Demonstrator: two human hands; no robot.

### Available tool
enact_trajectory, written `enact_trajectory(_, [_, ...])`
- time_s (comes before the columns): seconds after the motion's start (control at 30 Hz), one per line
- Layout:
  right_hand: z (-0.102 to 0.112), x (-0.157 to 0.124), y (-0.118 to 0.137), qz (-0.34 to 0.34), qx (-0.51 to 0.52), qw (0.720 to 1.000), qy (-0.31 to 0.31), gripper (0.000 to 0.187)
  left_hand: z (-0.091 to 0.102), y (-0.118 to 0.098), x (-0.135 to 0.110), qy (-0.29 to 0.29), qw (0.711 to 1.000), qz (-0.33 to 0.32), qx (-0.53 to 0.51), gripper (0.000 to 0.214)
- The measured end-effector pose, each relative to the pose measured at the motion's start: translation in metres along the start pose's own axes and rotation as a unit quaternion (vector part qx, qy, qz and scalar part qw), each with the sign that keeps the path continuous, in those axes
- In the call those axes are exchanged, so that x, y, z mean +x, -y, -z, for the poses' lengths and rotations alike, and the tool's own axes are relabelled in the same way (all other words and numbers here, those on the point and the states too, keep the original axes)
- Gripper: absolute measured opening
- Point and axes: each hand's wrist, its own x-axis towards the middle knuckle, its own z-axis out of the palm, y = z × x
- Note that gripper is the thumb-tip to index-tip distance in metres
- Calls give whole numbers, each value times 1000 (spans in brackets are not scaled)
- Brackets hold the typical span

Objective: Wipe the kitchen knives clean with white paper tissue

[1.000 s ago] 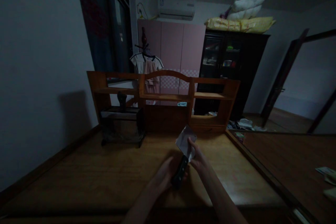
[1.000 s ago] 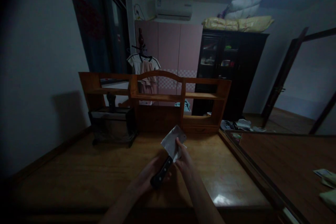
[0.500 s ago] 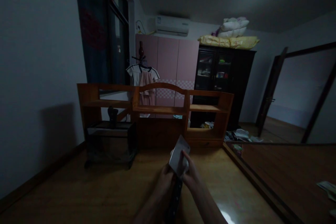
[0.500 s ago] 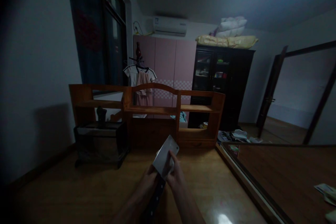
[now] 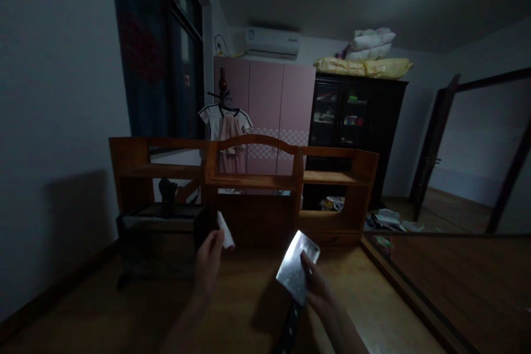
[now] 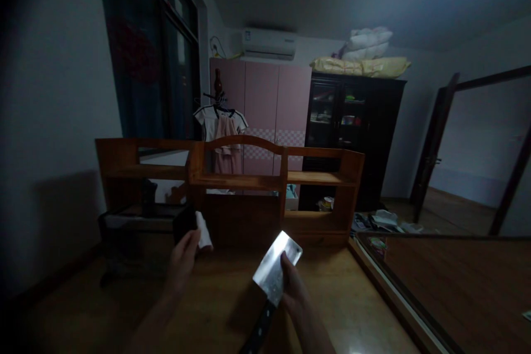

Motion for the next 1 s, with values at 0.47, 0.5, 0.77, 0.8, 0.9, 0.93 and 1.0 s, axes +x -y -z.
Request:
enact_trajectory(0.47, [26,31,-23,16,-18,996,85,36,-52,29,-66,381,749,-450,301,20])
enact_trajectory(0.5, [26,30,-23,30,-11,996,87,34,-52,33,-68,408,746,-430,304,22])
enact_trajectory(0.77, [33,25,-24,-70,-33,994,76,62,-47,43,-83,520,740,-339,258,43])
enact_trajectory(0.8, [34,25,-24,-67,-30,994,85,63,-47,42,-85,529,735,-335,261,45])
enact_trajectory(0.9, [33,24,-24,-62,-31,992,104,67,-45,39,-88,536,730,-319,280,49])
enact_trajectory(0.93, [32,24,-24,-62,-34,992,105,68,-45,40,-88,537,730,-312,287,49])
enact_trajectory(1.0, [30,22,-23,-62,-41,992,104,69,-45,41,-89,536,731,-297,301,50])
